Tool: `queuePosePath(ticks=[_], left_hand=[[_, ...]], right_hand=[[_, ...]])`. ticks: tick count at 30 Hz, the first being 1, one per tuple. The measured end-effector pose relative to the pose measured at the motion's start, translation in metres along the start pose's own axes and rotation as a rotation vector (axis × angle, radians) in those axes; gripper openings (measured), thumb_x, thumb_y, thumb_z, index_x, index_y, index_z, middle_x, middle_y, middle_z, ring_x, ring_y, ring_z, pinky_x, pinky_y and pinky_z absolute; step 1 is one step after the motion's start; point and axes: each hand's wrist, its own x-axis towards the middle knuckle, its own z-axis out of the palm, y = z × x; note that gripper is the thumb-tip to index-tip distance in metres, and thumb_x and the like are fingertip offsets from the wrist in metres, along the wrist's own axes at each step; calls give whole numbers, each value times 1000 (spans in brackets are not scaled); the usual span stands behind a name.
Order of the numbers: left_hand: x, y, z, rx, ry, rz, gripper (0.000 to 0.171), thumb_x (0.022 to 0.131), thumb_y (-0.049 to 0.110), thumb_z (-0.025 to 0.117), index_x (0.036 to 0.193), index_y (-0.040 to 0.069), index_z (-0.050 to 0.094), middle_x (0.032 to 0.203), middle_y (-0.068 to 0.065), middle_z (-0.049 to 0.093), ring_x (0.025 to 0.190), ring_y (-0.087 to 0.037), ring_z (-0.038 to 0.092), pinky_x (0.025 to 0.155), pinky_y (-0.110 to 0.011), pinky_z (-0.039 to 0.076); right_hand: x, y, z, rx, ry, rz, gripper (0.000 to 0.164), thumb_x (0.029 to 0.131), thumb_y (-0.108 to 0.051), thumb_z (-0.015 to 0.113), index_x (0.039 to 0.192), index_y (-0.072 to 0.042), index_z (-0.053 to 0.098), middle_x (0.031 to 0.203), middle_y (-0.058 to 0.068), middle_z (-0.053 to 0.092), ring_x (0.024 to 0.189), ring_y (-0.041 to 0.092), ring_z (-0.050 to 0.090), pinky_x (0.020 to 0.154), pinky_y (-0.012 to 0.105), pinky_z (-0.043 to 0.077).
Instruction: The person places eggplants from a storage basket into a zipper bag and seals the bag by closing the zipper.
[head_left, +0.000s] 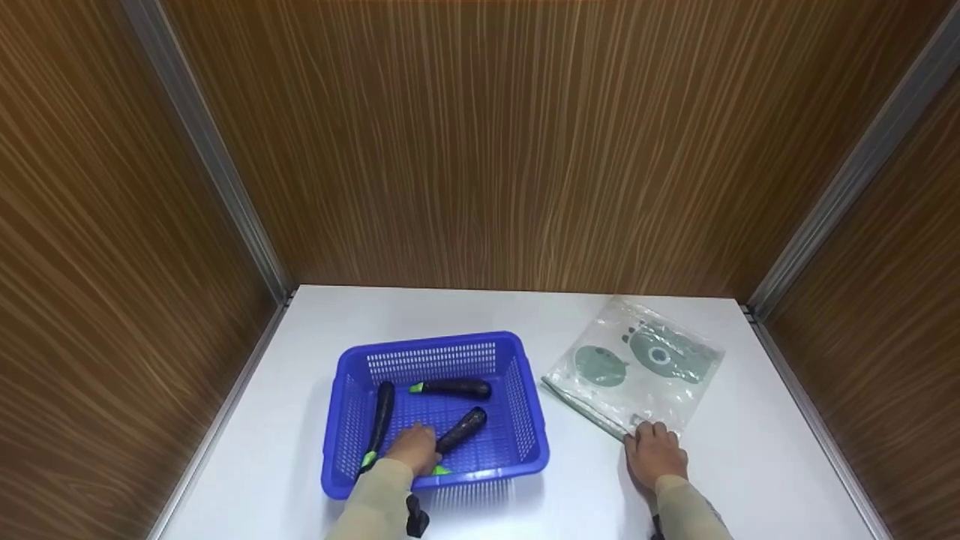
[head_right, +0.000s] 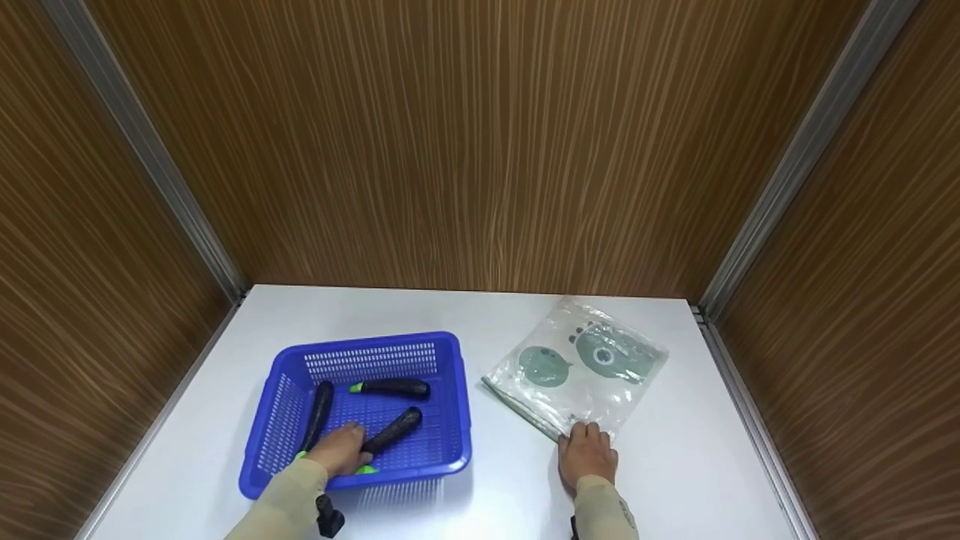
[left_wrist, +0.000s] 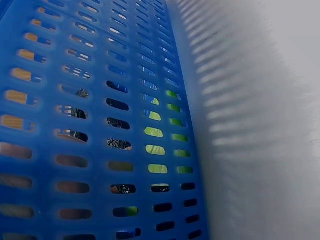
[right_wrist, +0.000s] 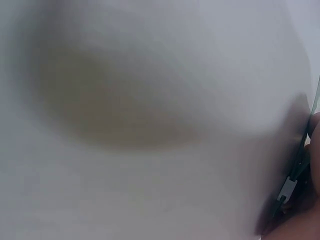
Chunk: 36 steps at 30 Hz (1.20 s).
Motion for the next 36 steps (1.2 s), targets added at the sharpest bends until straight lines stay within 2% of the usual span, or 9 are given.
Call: queuePosePath(ticks=[8, 12, 19, 26, 31, 36], left_hand=[[-2, -4, 2, -35, -3, -15, 38, 89, 18, 66, 110, -12, 57, 105, -25, 60, 102, -45, 57, 93, -52, 43], [-3, -5, 2, -71, -6, -42, 36, 90, 18, 65, 109, -10, 57, 103, -24, 60, 101, -44, 58, 92, -52, 44], [1, -3, 0, -105, 7, -52, 30, 90, 19, 65, 102, -7, 57, 96, -21, 61, 95, -42, 60, 87, -52, 46], [4, -2, 2, -145, -21, -78, 34, 93, 21, 62, 109, -7, 55, 99, -20, 61, 99, -41, 60, 88, -52, 45], [3, -6, 1, -165, -39, -121, 30, 94, 22, 61, 108, -4, 56, 97, -16, 61, 95, -35, 59, 87, -52, 45], [1, -13, -1, -181, -44, -150, 28, 95, 22, 60, 108, -3, 56, 98, -16, 60, 95, -33, 58, 87, -52, 45]], right_hand=[[0, -5, 7, 1, -4, -2, 31, 99, -34, 44, 111, -5, 50, 104, 12, 47, 94, 30, 47, 78, 53, 44], [0, -7, 7, -3, -1, -9, 30, 99, -33, 45, 110, -6, 49, 104, 12, 47, 95, 30, 47, 78, 52, 44], [-2, -6, 2, 25, 13, -14, 31, 98, -33, 46, 111, -5, 50, 103, 12, 47, 95, 31, 46, 78, 52, 42], [-2, 3, 1, 17, 9, -1, 30, 98, -34, 46, 109, -6, 50, 102, 11, 46, 92, 29, 46, 76, 50, 43], [-2, 6, 3, 16, 13, -2, 32, 99, -34, 45, 111, -6, 50, 103, 12, 47, 93, 29, 46, 76, 50, 43], [-3, 4, 4, 27, 53, -18, 31, 97, -32, 48, 111, -4, 51, 103, 13, 48, 94, 32, 47, 76, 52, 42]])
